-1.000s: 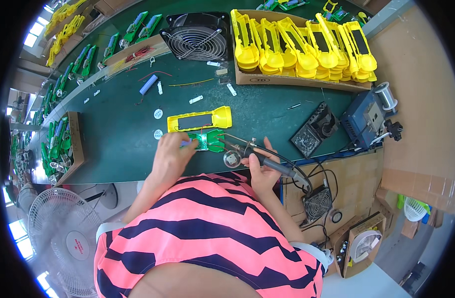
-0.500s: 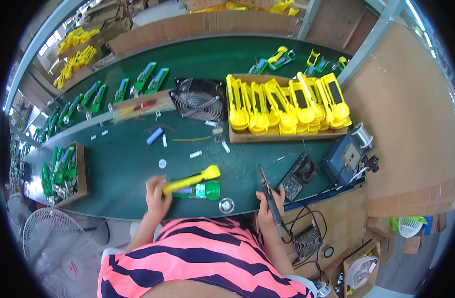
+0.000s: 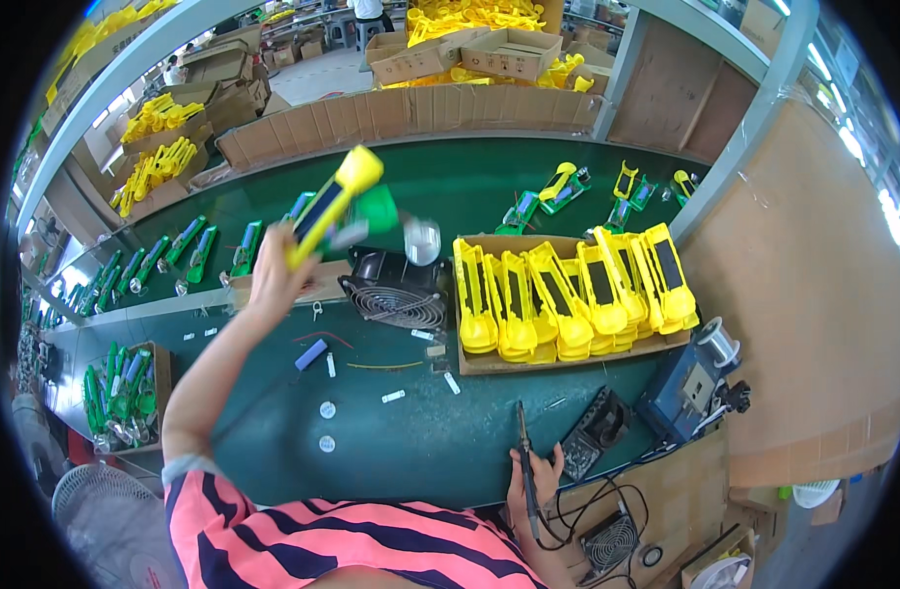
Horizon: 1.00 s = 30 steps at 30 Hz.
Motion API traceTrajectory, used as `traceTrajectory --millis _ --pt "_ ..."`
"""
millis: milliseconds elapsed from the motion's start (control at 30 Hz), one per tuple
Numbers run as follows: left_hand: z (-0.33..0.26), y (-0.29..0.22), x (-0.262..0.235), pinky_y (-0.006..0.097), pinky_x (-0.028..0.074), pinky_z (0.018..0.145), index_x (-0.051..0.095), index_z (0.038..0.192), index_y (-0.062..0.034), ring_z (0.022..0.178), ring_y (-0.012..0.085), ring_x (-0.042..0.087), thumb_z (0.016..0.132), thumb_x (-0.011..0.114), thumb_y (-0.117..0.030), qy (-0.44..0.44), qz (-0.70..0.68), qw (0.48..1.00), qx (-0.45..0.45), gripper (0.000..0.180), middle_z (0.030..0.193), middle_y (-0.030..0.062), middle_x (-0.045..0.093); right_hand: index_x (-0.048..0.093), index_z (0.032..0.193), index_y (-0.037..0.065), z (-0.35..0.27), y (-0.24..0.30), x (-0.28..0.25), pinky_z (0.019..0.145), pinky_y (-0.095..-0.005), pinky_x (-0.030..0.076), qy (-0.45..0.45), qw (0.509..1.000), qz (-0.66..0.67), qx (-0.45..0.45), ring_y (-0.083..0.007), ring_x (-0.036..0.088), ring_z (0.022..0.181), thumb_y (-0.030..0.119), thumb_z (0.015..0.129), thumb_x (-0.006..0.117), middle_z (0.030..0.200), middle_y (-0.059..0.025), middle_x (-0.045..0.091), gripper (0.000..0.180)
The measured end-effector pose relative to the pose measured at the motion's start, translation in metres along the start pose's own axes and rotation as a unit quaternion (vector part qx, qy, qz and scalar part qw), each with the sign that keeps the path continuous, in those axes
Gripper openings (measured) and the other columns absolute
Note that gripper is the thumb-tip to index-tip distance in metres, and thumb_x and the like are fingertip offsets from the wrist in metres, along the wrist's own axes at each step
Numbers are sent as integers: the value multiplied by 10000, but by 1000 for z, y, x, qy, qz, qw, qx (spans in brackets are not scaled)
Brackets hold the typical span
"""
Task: Soldering electrical components onto circuit boards for light fixtures at an assembly line.
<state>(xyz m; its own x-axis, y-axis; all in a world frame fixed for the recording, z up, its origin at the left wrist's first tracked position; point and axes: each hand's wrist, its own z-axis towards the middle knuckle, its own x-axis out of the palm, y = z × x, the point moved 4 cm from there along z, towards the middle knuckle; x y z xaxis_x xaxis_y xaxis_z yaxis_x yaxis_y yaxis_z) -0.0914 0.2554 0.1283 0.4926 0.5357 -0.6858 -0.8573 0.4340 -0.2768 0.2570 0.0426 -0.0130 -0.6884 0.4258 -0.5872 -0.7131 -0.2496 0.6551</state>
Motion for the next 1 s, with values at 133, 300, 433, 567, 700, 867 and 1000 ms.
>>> traceTrajectory --millis 133,300,433,567,700,867,1000 --pt "62 85 104 421 427 645 355 919 -38 777 357 535 685 690 -164 19 -37 987 -157 427 823 190 517 538 855 14 -3 2 3 946 -504 283 -24 1000 -4 -7 -203 594 740 56 813 519 787 -57 624 62" --pt "55 119 206 421 461 754 364 1008 -21 877 381 557 620 723 -409 225 52 942 -243 655 956 209 558 489 921 24 -5 -3 6 951 -509 281 -24 1000 -18 6 -186 599 739 43 813 509 771 -50 627 112" --pt "82 163 210 391 484 690 635 767 6 776 303 618 703 379 -734 438 108 879 -150 785 813 170 630 482 903 21 -7 -2 8 956 -516 271 -43 999 5 11 -183 600 708 43 809 509 767 -62 628 100" --pt "86 146 160 347 505 669 648 905 -64 851 275 613 726 470 -641 429 357 804 -207 629 941 115 631 488 897 23 -5 -4 6 958 -510 270 -37 999 -4 8 -184 600 705 38 804 512 768 -60 629 97" --pt "51 188 188 369 459 810 592 943 -8 966 292 557 724 630 -392 291 262 893 -222 444 1023 186 570 532 875 16 -1 -5 5 962 -480 285 -5 1000 -23 21 -198 591 695 24 791 522 766 -62 630 85" --pt "63 168 158 384 454 802 466 1038 -47 956 332 551 576 743 -200 154 99 935 -303 559 1012 191 567 530 876 19 6 0 5 962 -493 289 -65 998 18 -4 -192 601 684 20 790 528 759 -60 637 86" --pt "96 118 66 390 446 793 410 1088 -90 930 340 554 566 751 -142 111 72 978 -162 625 977 178 576 594 872 57 22 21 -10 954 -467 299 -56 997 31 -43 -192 530 556 45 766 575 657 -38 578 108"
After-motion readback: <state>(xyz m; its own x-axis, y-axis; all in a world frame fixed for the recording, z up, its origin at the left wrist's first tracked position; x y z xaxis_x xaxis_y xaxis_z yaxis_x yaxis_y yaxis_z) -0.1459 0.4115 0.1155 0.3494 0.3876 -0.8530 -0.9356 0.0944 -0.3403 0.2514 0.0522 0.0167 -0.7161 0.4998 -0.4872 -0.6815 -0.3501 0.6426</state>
